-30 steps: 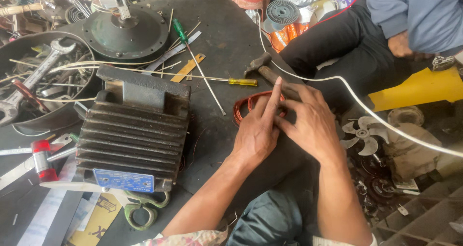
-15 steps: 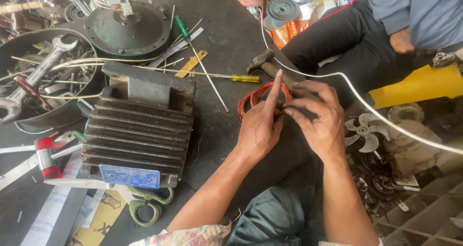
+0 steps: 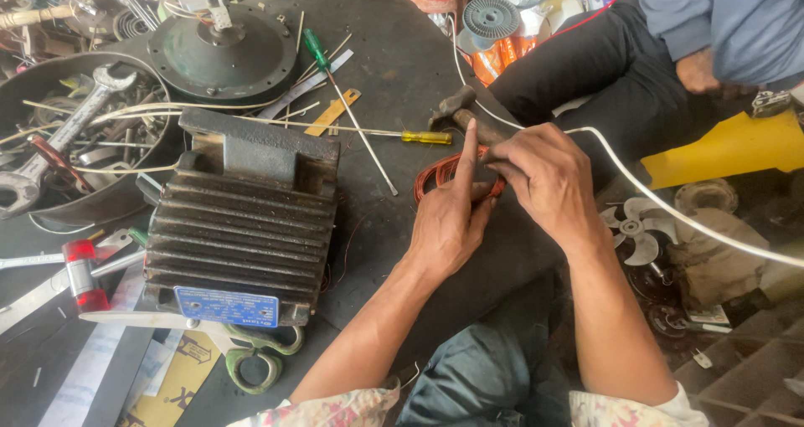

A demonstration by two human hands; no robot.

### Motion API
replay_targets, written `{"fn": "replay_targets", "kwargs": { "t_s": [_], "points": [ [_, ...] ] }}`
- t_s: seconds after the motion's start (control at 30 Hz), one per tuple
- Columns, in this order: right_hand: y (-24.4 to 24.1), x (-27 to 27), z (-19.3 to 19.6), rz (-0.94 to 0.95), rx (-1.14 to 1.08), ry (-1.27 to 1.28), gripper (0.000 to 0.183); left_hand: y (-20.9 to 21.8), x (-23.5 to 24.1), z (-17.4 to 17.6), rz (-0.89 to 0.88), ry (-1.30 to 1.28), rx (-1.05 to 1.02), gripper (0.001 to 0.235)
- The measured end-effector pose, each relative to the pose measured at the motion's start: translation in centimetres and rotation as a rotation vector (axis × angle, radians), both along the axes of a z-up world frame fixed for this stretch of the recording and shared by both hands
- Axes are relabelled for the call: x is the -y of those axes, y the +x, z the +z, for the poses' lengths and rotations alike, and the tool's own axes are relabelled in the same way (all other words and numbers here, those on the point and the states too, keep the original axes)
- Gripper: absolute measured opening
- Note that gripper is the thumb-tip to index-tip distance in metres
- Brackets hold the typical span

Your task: The person uses a screwdriver and hammer to remove a copper coil from an electrical motor housing. They then cut a strip of paper with scissors and handle the removed coil on the workbench.

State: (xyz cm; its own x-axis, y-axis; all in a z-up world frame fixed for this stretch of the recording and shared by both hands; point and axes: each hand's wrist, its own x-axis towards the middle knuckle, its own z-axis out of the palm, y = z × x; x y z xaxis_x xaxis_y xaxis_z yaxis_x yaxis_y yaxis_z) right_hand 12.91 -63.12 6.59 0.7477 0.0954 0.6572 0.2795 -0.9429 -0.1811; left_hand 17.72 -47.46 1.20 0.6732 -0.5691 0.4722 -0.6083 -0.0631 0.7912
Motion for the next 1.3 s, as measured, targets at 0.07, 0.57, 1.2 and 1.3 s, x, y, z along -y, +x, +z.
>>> {"fn": "replay_targets", "kwargs": {
  "t_s": [0.07,0.57,1.2,1.3],
  "points": [
    [0.2,0.1,0.3,0.031,-0.029,-0.009,0.018,0.0,-0.1,0.1,-0.001,0.023,0.004,0.098],
    [0.5,1.5,-0.5,0.068,-0.158,-0.048,0.043,-0.1,0.3,-0.5,-0.018,0.178,0.028,0.102],
    [-1.8,0.6,-1.4,0.150,-0.075,0.472,0.027,-0.2,0.2,0.0,0.079,0.175,-0.034,0.095],
    [-2.3,1.1,-2.2,0.059,-0.027,0.640,0.023,-0.2,0.3,-0.2,0.089,0.222,-0.024,0.084]
  ]
}}
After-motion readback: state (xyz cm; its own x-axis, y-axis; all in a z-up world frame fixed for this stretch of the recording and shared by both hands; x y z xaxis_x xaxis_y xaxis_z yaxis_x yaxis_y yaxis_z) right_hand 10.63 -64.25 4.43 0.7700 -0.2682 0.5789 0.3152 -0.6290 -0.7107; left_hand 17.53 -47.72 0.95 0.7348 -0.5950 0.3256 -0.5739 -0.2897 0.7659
